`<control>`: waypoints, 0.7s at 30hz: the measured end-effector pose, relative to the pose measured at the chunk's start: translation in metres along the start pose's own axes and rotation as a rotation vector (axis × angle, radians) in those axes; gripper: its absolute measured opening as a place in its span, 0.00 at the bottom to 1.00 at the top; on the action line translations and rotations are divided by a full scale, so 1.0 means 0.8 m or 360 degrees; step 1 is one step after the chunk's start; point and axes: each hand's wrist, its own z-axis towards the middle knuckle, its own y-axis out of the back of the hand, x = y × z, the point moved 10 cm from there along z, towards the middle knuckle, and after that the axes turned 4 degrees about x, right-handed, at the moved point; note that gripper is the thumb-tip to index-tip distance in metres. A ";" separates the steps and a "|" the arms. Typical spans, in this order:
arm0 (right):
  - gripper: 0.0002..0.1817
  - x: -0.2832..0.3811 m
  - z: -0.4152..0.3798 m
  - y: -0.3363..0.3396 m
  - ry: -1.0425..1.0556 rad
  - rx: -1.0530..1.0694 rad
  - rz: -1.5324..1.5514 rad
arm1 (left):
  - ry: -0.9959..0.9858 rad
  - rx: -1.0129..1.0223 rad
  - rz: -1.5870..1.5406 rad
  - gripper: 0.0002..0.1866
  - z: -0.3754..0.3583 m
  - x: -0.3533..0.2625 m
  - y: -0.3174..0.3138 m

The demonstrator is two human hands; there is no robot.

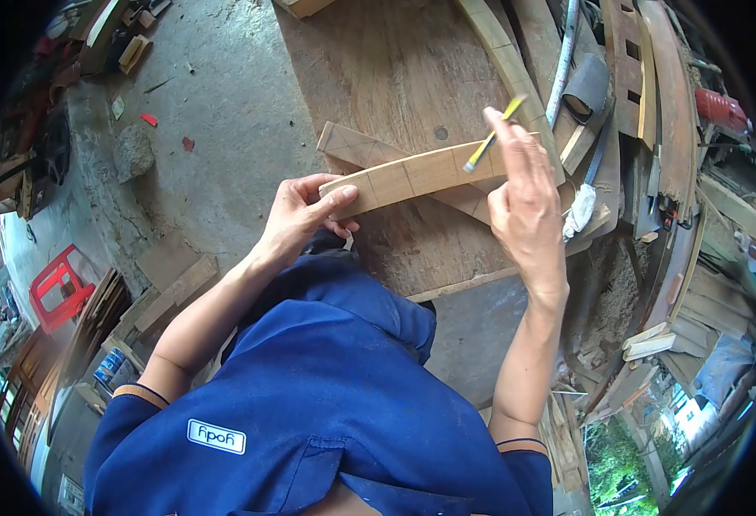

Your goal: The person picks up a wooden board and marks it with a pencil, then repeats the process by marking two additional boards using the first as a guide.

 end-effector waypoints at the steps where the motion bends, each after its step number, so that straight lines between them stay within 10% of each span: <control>1: 0.38 0.003 0.003 0.005 0.0002 0.0002 -0.0004 | -0.0008 0.0003 0.0006 0.27 0.000 0.000 0.000; 8: 0.14 -0.014 0.007 0.016 -0.0201 -0.0355 0.1127 | -0.0026 0.0014 0.0015 0.27 0.001 -0.003 -0.002; 21: 0.04 0.057 0.033 -0.071 -0.0048 0.0042 0.0904 | -0.0051 0.0012 -0.0002 0.27 0.002 0.000 0.000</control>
